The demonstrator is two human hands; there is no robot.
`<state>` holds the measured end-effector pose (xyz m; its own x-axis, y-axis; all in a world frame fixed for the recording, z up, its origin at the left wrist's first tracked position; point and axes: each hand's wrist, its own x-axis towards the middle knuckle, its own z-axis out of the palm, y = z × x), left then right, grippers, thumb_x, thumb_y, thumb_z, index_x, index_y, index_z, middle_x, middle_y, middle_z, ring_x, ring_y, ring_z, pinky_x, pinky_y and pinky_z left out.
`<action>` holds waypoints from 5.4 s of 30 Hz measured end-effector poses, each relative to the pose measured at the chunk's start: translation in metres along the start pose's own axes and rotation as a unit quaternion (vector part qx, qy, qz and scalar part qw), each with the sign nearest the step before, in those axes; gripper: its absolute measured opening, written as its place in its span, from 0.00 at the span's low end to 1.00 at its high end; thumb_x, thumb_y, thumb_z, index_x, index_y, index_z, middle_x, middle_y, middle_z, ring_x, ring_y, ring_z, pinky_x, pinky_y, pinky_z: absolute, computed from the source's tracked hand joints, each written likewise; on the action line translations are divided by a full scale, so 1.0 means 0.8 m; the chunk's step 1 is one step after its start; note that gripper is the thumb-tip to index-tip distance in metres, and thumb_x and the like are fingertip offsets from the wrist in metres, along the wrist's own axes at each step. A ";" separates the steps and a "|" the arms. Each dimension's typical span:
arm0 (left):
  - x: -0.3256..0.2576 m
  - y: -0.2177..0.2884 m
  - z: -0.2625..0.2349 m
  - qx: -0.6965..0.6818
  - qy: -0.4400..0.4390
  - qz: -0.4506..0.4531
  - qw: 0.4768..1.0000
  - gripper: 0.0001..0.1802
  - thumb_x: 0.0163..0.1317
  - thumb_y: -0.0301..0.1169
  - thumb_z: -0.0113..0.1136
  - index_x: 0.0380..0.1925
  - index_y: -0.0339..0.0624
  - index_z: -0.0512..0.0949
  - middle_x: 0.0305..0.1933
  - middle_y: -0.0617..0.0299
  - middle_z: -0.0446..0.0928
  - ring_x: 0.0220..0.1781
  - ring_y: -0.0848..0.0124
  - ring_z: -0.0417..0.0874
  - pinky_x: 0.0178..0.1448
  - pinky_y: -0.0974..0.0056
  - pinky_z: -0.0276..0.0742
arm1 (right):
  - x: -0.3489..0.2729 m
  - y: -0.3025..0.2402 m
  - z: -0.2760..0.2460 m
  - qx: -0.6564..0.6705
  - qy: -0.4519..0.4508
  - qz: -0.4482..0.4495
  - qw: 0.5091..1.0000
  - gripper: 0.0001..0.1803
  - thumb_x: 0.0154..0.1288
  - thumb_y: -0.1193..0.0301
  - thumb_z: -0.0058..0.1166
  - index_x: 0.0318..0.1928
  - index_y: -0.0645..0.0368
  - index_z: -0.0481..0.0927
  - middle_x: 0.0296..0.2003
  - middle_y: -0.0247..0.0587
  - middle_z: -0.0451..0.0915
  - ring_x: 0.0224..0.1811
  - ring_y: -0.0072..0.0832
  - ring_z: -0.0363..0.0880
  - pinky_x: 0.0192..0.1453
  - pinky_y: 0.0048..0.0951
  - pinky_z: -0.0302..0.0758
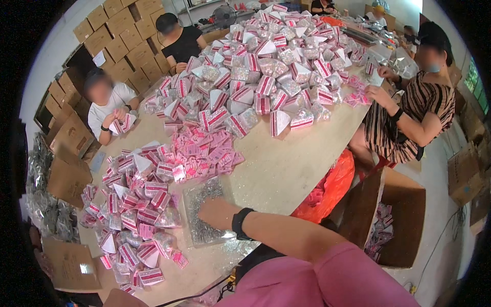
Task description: The recorder packages small items into pink bags and triangular boxes alongside several other workers.
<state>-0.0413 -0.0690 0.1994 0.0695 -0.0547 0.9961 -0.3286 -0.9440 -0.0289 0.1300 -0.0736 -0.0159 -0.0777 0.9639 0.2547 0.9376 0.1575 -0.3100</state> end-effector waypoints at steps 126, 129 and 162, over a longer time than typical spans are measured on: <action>-0.238 -0.238 0.228 0.206 -0.427 -0.442 0.762 0.31 0.43 0.35 0.66 0.50 0.37 0.72 0.45 0.48 0.77 0.49 0.48 0.75 0.54 0.51 0.70 | -0.235 0.140 -0.039 0.657 0.291 0.364 0.593 0.03 0.62 0.77 0.49 0.35 0.63 0.71 0.25 0.40 0.77 0.22 0.26 0.77 0.25 0.25 0.74; -0.214 -0.224 0.218 0.187 -0.358 -0.353 0.844 0.30 0.43 0.30 0.68 0.51 0.39 0.73 0.44 0.50 0.78 0.45 0.57 0.79 0.51 0.60 0.73 | -0.233 0.138 -0.038 0.657 0.292 0.369 0.589 0.03 0.61 0.77 0.50 0.35 0.62 0.71 0.24 0.39 0.76 0.22 0.26 0.76 0.24 0.24 0.72; -0.103 0.040 0.225 -0.127 -0.342 -0.265 0.893 0.10 0.53 0.26 0.63 0.36 0.39 0.75 0.34 0.55 0.75 0.37 0.59 0.76 0.40 0.60 0.72 | -0.229 0.010 -0.165 0.744 0.364 0.211 0.520 0.03 0.64 0.77 0.50 0.36 0.64 0.71 0.34 0.42 0.77 0.34 0.30 0.78 0.43 0.25 0.74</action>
<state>0.1122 -0.1530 0.1014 0.8083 0.1095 0.5785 -0.2763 -0.7971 0.5369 0.1963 -0.2773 0.0559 0.6844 0.7291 -0.0115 -0.5219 0.4788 -0.7059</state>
